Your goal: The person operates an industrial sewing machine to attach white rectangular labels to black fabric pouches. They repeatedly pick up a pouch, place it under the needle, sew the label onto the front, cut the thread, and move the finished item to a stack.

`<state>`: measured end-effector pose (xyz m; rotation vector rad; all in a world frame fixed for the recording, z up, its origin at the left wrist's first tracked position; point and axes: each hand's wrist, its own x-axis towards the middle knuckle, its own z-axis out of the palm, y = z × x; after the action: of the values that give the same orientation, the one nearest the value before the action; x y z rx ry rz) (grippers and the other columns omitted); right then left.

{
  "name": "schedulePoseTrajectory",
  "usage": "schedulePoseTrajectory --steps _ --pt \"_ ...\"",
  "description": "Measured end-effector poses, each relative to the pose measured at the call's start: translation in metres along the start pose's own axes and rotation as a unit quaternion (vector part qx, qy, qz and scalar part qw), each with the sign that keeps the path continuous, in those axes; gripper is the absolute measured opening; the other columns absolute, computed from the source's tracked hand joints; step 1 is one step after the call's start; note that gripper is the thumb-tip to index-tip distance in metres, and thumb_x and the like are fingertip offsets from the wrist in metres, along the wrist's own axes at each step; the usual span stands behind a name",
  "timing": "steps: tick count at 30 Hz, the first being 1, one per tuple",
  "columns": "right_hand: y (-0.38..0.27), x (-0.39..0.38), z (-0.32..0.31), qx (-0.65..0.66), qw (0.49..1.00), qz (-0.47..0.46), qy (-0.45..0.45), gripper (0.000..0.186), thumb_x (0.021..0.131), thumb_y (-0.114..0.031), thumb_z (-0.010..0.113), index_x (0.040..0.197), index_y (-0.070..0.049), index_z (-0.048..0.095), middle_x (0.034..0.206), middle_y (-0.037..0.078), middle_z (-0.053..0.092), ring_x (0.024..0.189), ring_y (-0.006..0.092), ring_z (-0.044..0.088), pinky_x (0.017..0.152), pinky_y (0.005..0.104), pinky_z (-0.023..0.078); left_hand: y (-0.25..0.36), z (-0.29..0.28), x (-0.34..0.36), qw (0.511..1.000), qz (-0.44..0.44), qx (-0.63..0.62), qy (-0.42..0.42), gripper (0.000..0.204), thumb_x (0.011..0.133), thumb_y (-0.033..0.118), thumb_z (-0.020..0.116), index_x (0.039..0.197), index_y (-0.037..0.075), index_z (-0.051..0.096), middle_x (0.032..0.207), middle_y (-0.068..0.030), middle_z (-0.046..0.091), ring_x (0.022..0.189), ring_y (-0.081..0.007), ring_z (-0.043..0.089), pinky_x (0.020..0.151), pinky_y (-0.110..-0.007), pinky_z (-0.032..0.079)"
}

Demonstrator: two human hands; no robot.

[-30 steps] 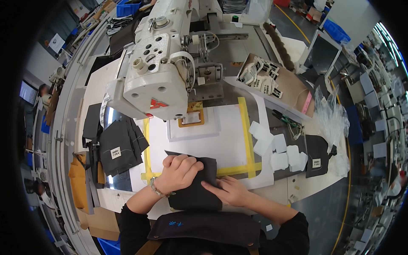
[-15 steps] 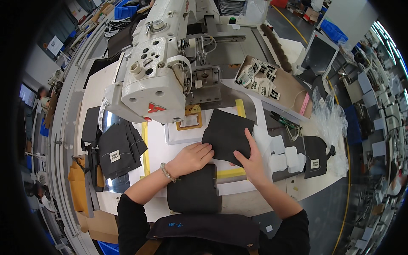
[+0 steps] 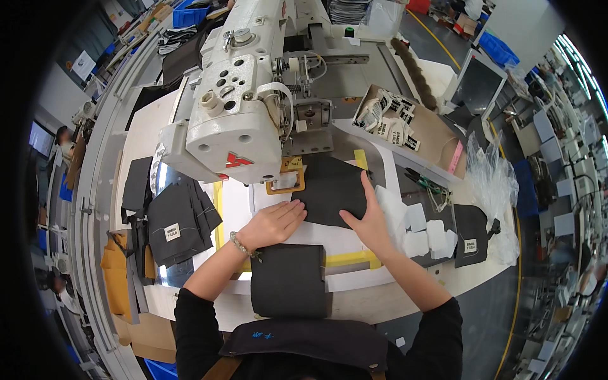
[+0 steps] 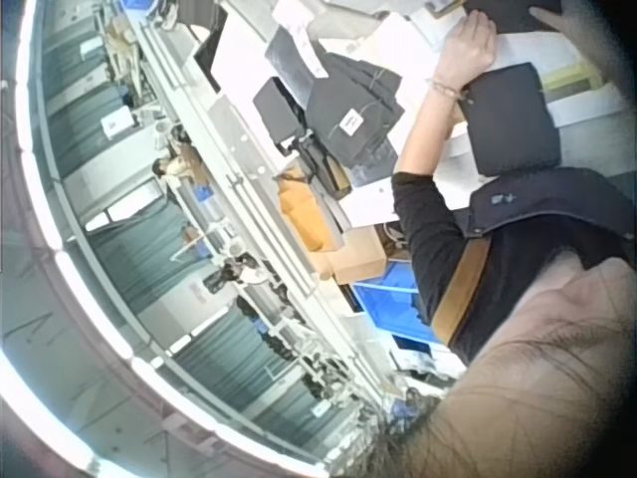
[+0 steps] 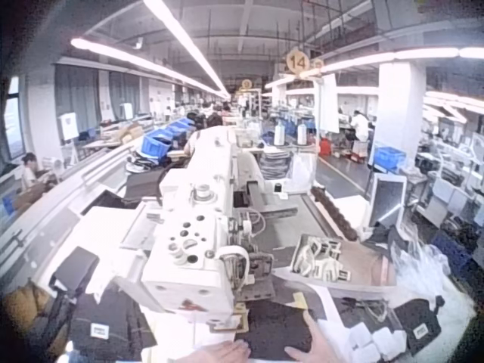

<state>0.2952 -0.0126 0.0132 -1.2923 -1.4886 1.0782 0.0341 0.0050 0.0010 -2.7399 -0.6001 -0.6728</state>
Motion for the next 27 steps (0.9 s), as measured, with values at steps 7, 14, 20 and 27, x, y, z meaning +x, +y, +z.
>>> schedulePoseTrajectory --steps 7,14,20,27 --pt "-0.002 0.015 0.012 -0.097 0.987 -0.106 -0.077 0.06 0.083 0.0 0.068 0.139 -0.011 0.05 0.156 0.014 0.033 0.13 0.0262 0.049 0.094 0.0264 0.045 -0.003 -0.014 -0.031 0.995 -0.067 0.052 -0.047 0.029 0.077 0.006 0.063 0.103 -0.005 0.067 0.11 -0.0164 0.068 0.103 -0.0272 0.068 0.086 -0.034 0.057" --pt "0.003 0.023 0.025 -0.218 0.943 -0.202 -0.148 0.04 0.086 -0.015 0.069 0.125 -0.012 0.06 0.143 0.012 0.05 0.118 0.0288 0.057 0.109 0.0427 0.038 -0.006 -0.026 -0.053 0.99 -0.104 0.067 -0.062 0.03 0.076 0.006 0.063 0.105 -0.003 0.067 0.109 -0.0161 0.068 0.1 -0.0259 0.069 0.083 -0.034 0.058" --pt "0.002 0.017 0.021 -0.299 0.892 -0.255 -0.223 0.05 0.083 -0.031 0.073 0.127 -0.011 0.059 0.149 0.012 0.043 0.123 0.0302 0.053 0.114 0.0475 0.032 0.001 -0.031 -0.057 0.993 -0.088 0.051 -0.058 0.03 0.075 0.005 0.064 0.104 -0.003 0.067 0.108 -0.0163 0.069 0.099 -0.0256 0.069 0.081 -0.034 0.058" --pt "0.015 0.022 0.022 -0.336 0.873 -0.307 -0.176 0.047 0.087 -0.029 0.069 0.127 -0.007 0.058 0.146 0.013 0.045 0.122 0.0318 0.053 0.111 0.0461 0.037 -0.001 -0.031 -0.055 0.993 -0.082 0.066 -0.058 0.03 0.076 0.005 0.064 0.105 -0.003 0.067 0.109 -0.0169 0.069 0.099 -0.026 0.069 0.082 -0.034 0.058"
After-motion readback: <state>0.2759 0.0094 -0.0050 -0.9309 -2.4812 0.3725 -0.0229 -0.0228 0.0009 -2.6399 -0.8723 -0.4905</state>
